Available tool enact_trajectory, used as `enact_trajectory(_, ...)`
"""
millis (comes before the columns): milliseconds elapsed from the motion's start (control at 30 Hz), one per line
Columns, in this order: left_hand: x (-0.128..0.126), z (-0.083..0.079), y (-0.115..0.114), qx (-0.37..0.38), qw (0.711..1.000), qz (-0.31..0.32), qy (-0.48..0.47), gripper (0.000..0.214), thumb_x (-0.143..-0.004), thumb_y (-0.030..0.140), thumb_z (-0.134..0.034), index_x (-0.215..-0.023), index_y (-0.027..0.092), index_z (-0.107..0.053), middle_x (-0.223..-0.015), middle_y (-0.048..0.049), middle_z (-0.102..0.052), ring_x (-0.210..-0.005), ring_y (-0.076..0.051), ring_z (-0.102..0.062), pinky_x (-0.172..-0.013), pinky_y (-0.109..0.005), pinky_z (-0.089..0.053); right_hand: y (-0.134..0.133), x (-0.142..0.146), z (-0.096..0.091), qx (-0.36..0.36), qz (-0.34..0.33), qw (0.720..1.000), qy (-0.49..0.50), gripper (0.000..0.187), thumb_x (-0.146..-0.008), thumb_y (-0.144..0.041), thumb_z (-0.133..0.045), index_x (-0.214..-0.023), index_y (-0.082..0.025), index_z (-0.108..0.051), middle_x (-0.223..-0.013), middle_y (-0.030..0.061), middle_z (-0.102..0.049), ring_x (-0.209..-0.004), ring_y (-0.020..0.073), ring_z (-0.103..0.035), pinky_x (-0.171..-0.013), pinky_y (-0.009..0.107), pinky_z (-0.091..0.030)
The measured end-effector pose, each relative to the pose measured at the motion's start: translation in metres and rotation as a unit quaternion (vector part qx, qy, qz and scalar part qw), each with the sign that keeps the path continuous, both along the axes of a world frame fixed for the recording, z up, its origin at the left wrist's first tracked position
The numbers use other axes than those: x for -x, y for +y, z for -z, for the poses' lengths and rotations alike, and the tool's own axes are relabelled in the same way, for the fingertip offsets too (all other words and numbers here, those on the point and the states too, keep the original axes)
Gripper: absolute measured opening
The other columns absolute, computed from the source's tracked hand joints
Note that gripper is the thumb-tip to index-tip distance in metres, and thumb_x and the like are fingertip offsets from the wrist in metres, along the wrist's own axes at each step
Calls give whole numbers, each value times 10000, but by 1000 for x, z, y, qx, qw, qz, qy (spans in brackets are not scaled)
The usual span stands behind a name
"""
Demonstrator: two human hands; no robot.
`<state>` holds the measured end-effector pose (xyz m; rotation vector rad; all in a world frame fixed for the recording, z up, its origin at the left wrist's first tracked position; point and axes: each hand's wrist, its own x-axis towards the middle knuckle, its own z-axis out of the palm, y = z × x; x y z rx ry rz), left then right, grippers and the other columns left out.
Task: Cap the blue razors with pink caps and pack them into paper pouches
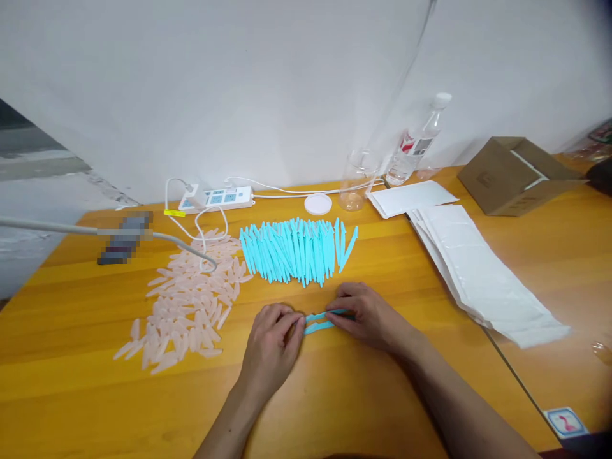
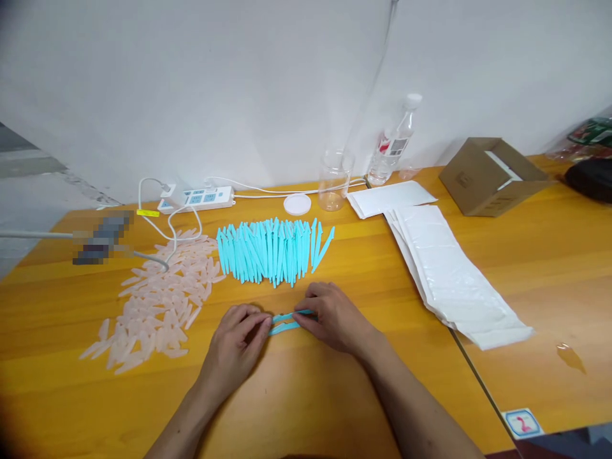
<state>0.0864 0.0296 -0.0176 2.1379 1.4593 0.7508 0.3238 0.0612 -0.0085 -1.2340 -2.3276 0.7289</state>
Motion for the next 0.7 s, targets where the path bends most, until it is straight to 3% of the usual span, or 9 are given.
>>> enact_trajectory(67, -1, 1, -2, -23, 999, 8, 27, 220, -954, 288, -562, -1096, 224, -718, -984, -87, -659, -943, -227, -593, -845, -368, -463, -1, -5, -1, 30, 12, 999, 20, 224, -962, -323, -570, -926, -232, -771, -830, 43, -632, -735, 148, -583, -681, 268, -415)
enact_trajectory(133, -3, 1, -4, -41, 998, 25, 47, 286, -939, 303, -595, -1201, 233, -683, -1081, -98, -658, -993, -240, -591, -869, -385, -459, 3, -8, -3, 40, 67, 996, 38, 254, -961, -354, -562, -894, -214, -762, -813, 42, -650, -712, 145, -594, -659, 260, -418)
enact_trajectory(200, -4, 1, -5, -47, 995, 49, 66, 325, -936, 301, -603, -1252, 250, -659, -1134, -99, -658, -1021, -246, -591, -876, -395, -454, 16, -11, -4, 24, 180, 983, 18, 296, -946, -399, -564, -824, -198, -743, -768, 43, -671, -681, 155, -599, -645, 269, -410)
enact_trajectory(267, -5, 2, -5, -48, 994, 61, 75, 311, -946, 284, -587, -1247, 255, -659, -1136, -95, -663, -1018, -242, -593, -868, -393, -452, 35, -13, -3, 4, 304, 952, -39, 331, -925, -436, -566, -762, -189, -713, -729, 51, -687, -663, 175, -605, -636, 283, -392)
enact_trajectory(333, -5, 2, -5, -46, 994, 62, 73, 293, -952, 279, -579, -1231, 253, -665, -1126, -91, -666, -1010, -236, -595, -869, -392, -454, 58, -13, -3, 7, 370, 924, -99, 335, -902, -462, -569, -761, -185, -695, -741, 73, -708, -699, 206, -630, -640, 293, -382)
enact_trajectory(433, -3, 2, -6, -44, 995, 63, 61, 307, -942, 299, -601, -1241, 257, -658, -1134, -91, -660, -1032, -236, -597, -895, -396, -463, 85, -10, -3, 52, 370, 917, -143, 358, -851, -511, -592, -740, -185, -690, -762, 112, -722, -765, 255, -657, -640, 305, -379)
enact_trajectory(533, 10, -3, -7, -63, 996, 37, 44, 366, -928, 302, -624, -1292, 263, -630, -1186, -96, -641, -1096, -240, -595, -941, -397, -473, 95, -5, -3, 87, 364, 919, -127, 278, -817, -430, -612, -711, -185, -690, -771, 128, -729, -796, 274, -666, -646, 310, -385)
enact_trajectory(700, 74, -17, -14, -86, 993, -56, 62, 321, -933, 319, -604, -1244, 257, -655, -1178, -78, -642, -1078, -226, -621, -950, -378, -502, 92, -12, -6, 124, 352, 925, -72, 223, -815, -310, -571, -675, -184, -689, -605, 60, -695, -653, 201, -659, -621, 271, -418)
